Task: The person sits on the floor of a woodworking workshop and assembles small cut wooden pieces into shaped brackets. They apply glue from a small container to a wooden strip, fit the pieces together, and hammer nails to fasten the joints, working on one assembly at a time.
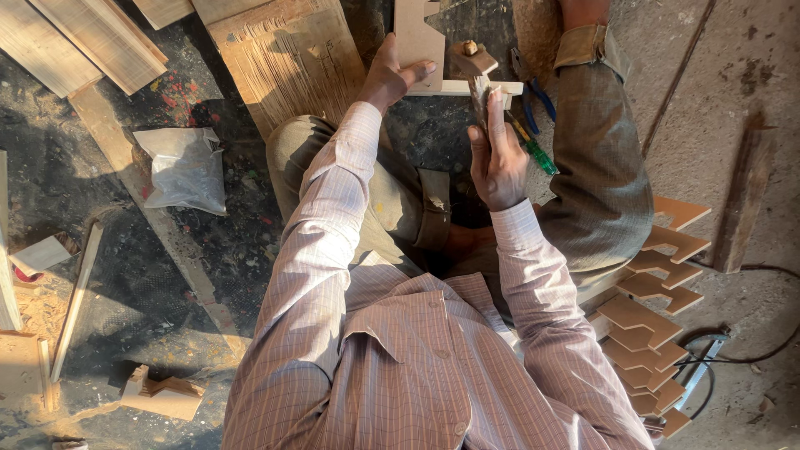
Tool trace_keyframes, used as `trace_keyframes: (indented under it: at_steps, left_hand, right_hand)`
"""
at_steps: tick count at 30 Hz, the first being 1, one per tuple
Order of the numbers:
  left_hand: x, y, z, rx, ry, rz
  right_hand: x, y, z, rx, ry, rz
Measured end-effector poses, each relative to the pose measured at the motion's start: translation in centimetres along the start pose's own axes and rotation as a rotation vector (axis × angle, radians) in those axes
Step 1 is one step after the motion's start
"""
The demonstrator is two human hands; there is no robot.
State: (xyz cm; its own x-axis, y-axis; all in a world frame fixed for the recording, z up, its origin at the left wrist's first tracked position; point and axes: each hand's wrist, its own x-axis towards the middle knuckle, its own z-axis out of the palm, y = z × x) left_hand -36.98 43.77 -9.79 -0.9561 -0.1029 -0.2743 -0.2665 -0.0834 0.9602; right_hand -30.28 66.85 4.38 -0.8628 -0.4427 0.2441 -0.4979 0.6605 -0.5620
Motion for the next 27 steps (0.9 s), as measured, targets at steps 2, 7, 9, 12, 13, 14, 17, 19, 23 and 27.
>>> trace_keyframes:
  at_steps: [2, 7, 9, 12, 13, 14, 17, 19, 23, 27]
  left_hand:
    - [0.0, -0.1, 0.0, 0.021, 0.004, -0.001]
    - [-0.3, 0.1, 0.1, -0.052, 0.018, 0.073]
    - [-0.4, 0.2, -0.1, -0.073, -0.012, 0.091]
    - [-0.6, 0.6, -0.2, -0.028, -0.010, 0.082]
    - [-0.6, 0.8, -0.1, -0.001, -0.003, 0.079]
    - [-0.7, 1.0, 0.0, -0.072, -0.003, 0.065]
    - [-0.8, 1.4, 0.1, -0.200, -0.008, 0.063]
    - [-0.9, 1.4, -0.1, -0.176, -0.022, 0.083]
    - [-0.8, 0.8, -0.6, 0.025, -0.007, 0.068]
    - [-0.6, 0.7, -0.2, -0.177, -0.047, 0.082]
  right_hand:
    - [0.2, -0.6, 0.0, -0.084, 0.013, -0.068]
    - [-0.2, -2.1, -1.6, -0.117, -0.191, 0.027]
    - [-0.4, -2.5, -2.0, 0.010, -0.015, -0.055]
    - [-0.1, -2.7, -1.6, 0.028, 0.096, -0.102]
    - [0.2, -2.6, -1.4, -0.020, 0.042, -0.070]
    - [0.3, -2.6, -1.3, -0.065, -0.015, -0.040]
    - [0.2, -2.4, -2.0, -0.297, -0.462, 0.204]
    - [-0.3, -2.7, -2.5, -0.141, -0.129, -0.004]
    - [-0.4, -3.1, -2.4, 0.067, 0.197, -0.117]
    - [-0.1, -3.0, -1.3, -0.310, -0.395, 0.188]
